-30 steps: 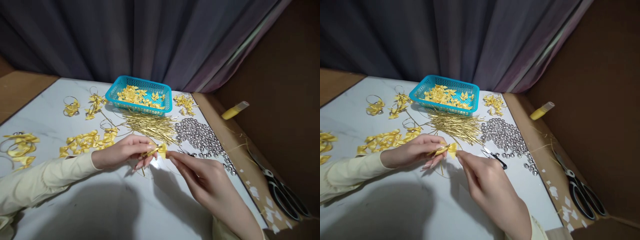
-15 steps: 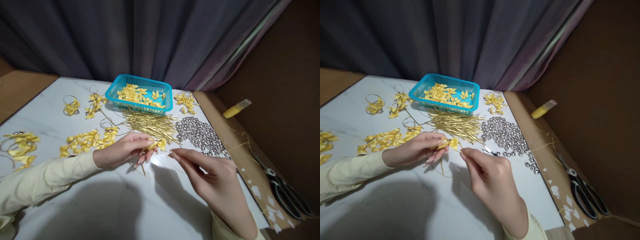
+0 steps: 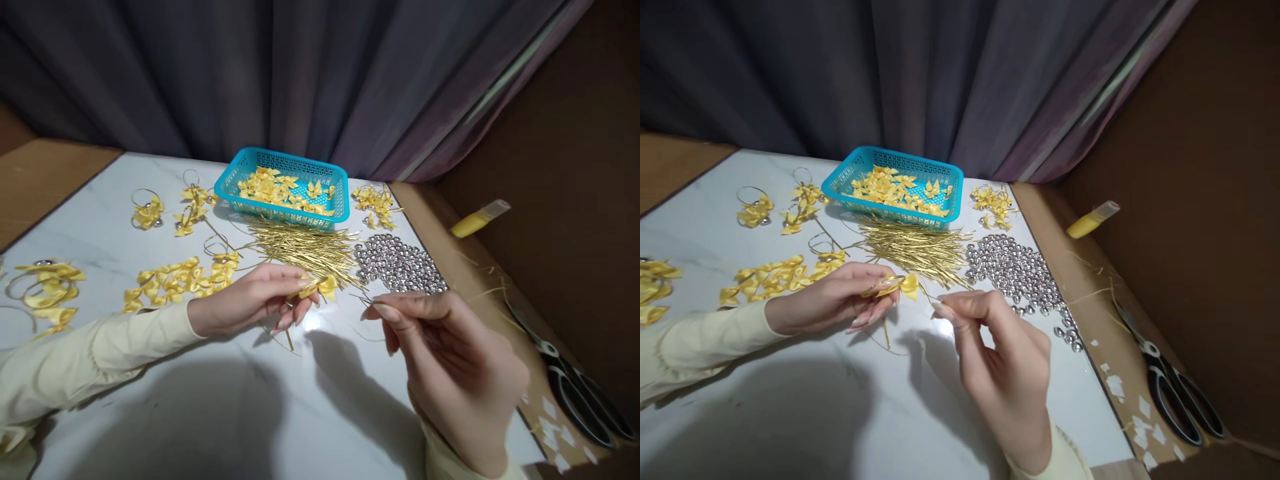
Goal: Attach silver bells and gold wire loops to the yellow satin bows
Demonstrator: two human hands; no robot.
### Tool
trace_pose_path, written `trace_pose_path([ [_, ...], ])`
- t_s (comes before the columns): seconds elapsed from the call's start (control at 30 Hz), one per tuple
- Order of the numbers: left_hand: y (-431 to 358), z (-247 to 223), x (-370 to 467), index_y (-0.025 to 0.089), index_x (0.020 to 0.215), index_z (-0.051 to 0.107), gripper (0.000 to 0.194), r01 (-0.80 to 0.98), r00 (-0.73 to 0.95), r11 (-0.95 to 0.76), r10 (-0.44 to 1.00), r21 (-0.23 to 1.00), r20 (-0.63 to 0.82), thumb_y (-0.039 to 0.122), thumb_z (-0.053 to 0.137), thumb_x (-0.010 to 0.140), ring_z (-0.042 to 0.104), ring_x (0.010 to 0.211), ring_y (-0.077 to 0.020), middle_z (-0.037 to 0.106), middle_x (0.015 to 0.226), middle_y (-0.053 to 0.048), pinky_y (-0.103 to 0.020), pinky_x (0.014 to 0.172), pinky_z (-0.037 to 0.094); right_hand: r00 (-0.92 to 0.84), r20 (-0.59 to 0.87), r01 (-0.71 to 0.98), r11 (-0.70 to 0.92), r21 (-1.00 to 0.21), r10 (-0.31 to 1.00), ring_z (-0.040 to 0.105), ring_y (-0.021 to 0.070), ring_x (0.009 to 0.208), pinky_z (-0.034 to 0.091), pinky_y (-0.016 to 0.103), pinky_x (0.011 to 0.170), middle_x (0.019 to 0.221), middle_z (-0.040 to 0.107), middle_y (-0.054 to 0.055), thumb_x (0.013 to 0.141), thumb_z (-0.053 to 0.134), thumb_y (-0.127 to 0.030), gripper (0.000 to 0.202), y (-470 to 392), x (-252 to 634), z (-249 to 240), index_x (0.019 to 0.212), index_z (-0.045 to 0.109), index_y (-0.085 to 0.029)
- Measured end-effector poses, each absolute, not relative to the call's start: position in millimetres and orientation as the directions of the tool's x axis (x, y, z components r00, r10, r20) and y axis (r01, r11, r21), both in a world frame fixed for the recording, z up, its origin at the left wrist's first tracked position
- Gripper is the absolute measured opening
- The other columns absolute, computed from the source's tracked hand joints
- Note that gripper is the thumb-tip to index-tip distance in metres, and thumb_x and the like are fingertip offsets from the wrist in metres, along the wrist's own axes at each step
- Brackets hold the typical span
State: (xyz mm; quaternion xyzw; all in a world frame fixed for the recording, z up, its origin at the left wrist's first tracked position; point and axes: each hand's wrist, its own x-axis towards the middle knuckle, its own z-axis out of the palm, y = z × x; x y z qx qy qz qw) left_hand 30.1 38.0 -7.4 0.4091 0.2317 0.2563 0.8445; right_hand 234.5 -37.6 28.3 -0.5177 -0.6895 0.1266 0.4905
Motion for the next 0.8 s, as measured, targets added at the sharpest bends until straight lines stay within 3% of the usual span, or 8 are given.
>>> trace_pose_path([
  [0.17,35.3,-4.7,30.1,0.009,0.078,0.065,0.023,-0.262,0.767,0.564,0.614,0.783,-0.186,0.025,0.053,0.091,0.047,0.044,-0.0046,0.057,0.058,-0.001,-0.011,0.039,0.040,-0.017,0.611,0.505,0.535,-0.677,0.791,0.063,0.0122,0.066,0.051,0.021,0.051,0.076,0.068,0.003,0.081,0.056,0.001,0.020,-34.4,223.1,12.9,0.084,0.061,-0.018],
  [0.37,35.5,-2.6,29.0,0.009,0.079,0.065,0.024,-0.259,0.764,0.568,0.615,0.782,-0.194,0.027,0.053,0.090,0.046,0.042,-0.0044,0.056,0.056,0.000,-0.011,0.039,0.040,-0.048,0.692,0.537,0.603,-0.589,0.720,0.064,0.0136,0.062,0.052,0.023,0.051,0.071,0.067,0.003,0.080,0.056,0.001,0.021,-31.1,218.0,7.8,0.085,0.060,-0.019],
  [0.8,35.3,0.3,28.4,0.010,0.078,0.064,0.026,-0.250,0.764,0.567,0.614,0.785,-0.200,0.028,0.052,0.091,0.045,0.041,-0.0042,0.054,0.055,0.000,-0.011,0.039,0.038,-0.067,0.719,0.550,0.627,-0.552,0.692,0.066,0.0142,0.062,0.051,0.023,0.049,0.071,0.068,0.002,0.079,0.056,0.002,0.023,-28.9,216.6,0.6,0.087,0.059,-0.020],
])
